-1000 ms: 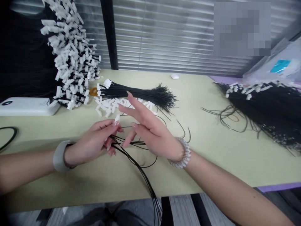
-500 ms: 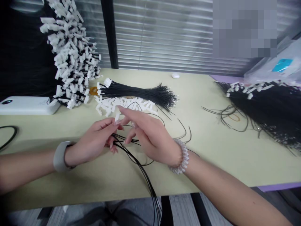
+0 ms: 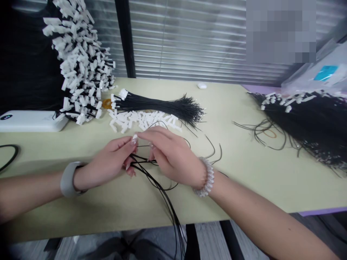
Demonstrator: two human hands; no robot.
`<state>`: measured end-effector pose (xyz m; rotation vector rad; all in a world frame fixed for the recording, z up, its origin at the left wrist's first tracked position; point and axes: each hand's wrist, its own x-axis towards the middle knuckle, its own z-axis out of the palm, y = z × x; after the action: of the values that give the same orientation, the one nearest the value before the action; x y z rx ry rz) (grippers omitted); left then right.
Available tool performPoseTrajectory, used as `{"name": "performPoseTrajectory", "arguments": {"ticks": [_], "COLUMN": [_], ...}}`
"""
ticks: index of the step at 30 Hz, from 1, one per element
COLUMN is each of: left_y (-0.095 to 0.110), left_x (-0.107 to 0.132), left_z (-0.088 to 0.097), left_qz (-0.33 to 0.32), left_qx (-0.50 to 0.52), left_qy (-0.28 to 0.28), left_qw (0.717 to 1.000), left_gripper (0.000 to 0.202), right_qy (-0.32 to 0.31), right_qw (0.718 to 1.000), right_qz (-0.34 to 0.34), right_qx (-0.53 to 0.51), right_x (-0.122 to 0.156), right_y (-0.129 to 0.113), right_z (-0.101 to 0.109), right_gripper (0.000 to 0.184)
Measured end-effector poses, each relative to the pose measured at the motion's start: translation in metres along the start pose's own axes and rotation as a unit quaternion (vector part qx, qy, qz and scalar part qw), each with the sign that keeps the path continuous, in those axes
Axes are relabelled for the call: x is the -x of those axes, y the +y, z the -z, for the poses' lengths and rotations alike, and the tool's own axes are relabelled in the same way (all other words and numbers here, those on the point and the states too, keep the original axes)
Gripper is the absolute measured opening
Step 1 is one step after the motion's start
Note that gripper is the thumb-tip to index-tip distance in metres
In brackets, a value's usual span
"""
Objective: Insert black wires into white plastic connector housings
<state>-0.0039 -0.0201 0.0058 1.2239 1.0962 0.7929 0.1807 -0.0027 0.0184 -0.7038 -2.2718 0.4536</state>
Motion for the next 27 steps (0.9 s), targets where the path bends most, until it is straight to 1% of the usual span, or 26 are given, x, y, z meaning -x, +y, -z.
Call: {"name": "performPoseTrajectory", "arguments": {"ticks": [2, 3, 6, 9, 11, 14, 17, 20, 23, 27], "left_y": [0.0003, 0.0003, 0.0003, 0.0006, 0.0007, 0.0001, -0.001, -0.0017, -0.002, -0.0018], "left_x": [0.0001, 0.0002, 0.0006, 0.0011, 0.0011, 0.0007, 0.0003, 0.0002, 0.0002, 0.0005], "left_z": [-0.0001, -0.0001, -0.0001, 0.0, 0.0001, 0.0002, 0.0006, 0.0016, 0.0027, 0.0037], "left_qz": [-0.007, -0.011, -0.021, -0.012, 0.004, 0.015, 0.022, 0.027, 0.029, 0.029], "left_qx": [-0.012, -0.019, -0.035, -0.017, 0.006, 0.04, 0.067, 0.089, 0.1, 0.086], "left_qy": [-0.001, -0.003, -0.015, -0.016, -0.01, 0.0, -0.008, -0.041, -0.081, -0.098], "left_qw": [1.0, 1.0, 0.999, 1.0, 1.0, 0.999, 0.997, 0.995, 0.991, 0.991], "left_gripper": [0.03, 0.029, 0.028, 0.028, 0.027, 0.026, 0.024, 0.022, 0.025, 0.027], "right_qy": [-0.009, -0.016, -0.04, -0.044, -0.024, 0.025, 0.06, 0.07, 0.069, 0.061], "right_qw": [0.998, 0.996, 0.992, 0.988, 0.988, 0.99, 0.989, 0.987, 0.986, 0.985], "right_qz": [0.001, -0.003, -0.012, -0.015, -0.011, -0.008, -0.01, -0.002, 0.003, 0.005], "right_qx": [0.065, 0.089, 0.121, 0.145, 0.152, 0.141, 0.136, 0.145, 0.153, 0.161], "right_x": [-0.0013, -0.002, -0.0037, -0.0041, -0.0037, -0.003, -0.0024, -0.0021, -0.0019, -0.001], "right_y": [-0.0014, -0.0023, -0.0044, -0.0046, -0.004, -0.0027, -0.0013, -0.0002, 0.0008, 0.0029], "right_z": [0.0007, 0.0007, -0.0003, -0.0002, 0.0021, 0.0067, 0.0085, 0.007, 0.0048, 0.0029], "right_gripper": [0.028, 0.024, 0.018, 0.01, 0.011, 0.011, 0.013, 0.015, 0.013, 0.011]}}
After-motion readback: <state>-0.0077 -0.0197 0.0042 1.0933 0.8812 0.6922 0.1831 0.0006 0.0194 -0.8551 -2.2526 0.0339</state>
